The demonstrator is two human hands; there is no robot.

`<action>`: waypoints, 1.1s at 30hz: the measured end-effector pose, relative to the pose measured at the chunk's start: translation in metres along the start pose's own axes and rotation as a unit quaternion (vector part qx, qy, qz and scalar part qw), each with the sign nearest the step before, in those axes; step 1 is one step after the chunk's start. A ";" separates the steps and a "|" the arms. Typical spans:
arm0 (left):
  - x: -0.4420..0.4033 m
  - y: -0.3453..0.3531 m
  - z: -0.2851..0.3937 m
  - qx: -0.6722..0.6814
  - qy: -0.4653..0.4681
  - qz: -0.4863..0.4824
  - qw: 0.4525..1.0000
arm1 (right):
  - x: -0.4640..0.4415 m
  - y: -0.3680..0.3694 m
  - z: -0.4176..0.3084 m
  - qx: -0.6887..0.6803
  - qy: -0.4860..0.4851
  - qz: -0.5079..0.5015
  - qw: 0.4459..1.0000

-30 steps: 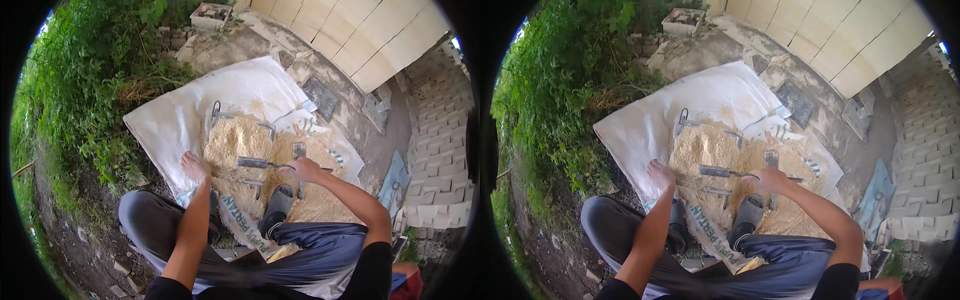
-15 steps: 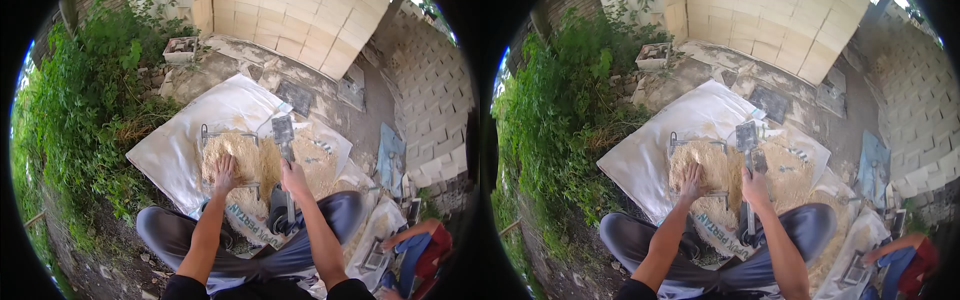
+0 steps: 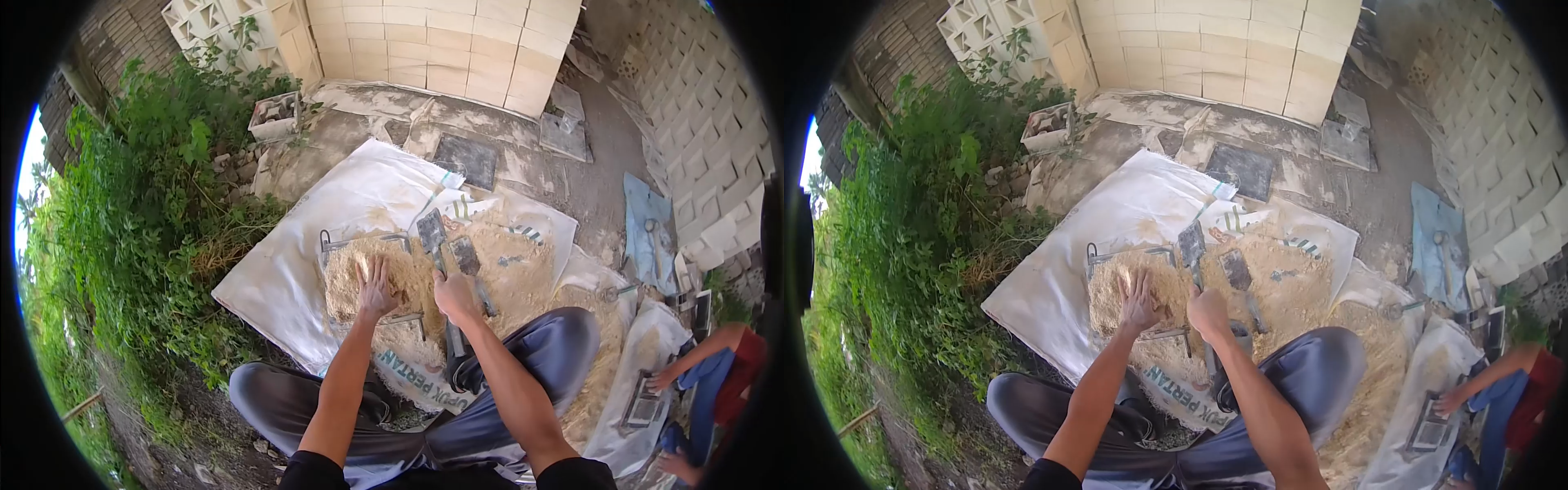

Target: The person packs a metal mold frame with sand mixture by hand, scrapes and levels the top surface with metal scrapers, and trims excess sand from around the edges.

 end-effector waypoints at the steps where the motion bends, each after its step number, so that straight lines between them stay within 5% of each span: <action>1: -0.002 -0.005 0.000 0.001 -0.013 0.024 1.000 | -0.003 0.002 0.006 -0.004 0.005 0.004 1.000; 2: -0.010 0.001 0.004 0.002 -0.005 0.024 1.000 | -0.008 0.006 0.011 -0.006 0.018 0.000 1.000; 4: -0.017 -0.003 -0.024 0.078 -0.181 0.089 0.976 | -0.003 0.003 0.005 -0.005 0.034 0.001 0.999; 6: -0.019 0.001 -0.016 0.066 -0.152 0.108 0.980 | 0.005 0.005 0.001 -0.010 0.068 -0.008 0.998; 8: -0.033 0.003 0.014 0.010 0.004 0.110 0.994 | -0.003 0.008 0.005 -0.018 0.019 0.002 1.000; 12: -0.035 0.014 0.030 0.045 -0.025 0.075 0.996 | -0.015 0.010 0.008 0.029 -0.074 0.032 0.996; 23: 0.002 0.019 0.027 0.074 0.072 0.093 0.990 | -0.002 0.007 0.014 -0.002 -0.027 0.001 1.000; 28: -0.016 0.023 0.017 0.084 0.019 0.120 0.989 | 0.030 0.017 -0.019 0.037 -0.136 0.046 0.989; 30: -0.021 0.024 -0.001 0.083 -0.078 0.115 0.987 | 0.053 0.025 -0.038 -0.004 -0.244 0.092 0.965; 33: 0.006 0.027 -0.018 0.099 -0.082 0.119 0.984 | 0.064 0.056 0.011 0.024 -0.225 0.088 0.970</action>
Point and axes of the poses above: each hand's wrist, its own x-axis away from the middle knuckle, its own y-axis out of the palm, z = x × y, the point moved 9 cm from there along -x, towards the middle knuckle, and after that the axes turned 13 degrees about -x, right-handed, at the moved point
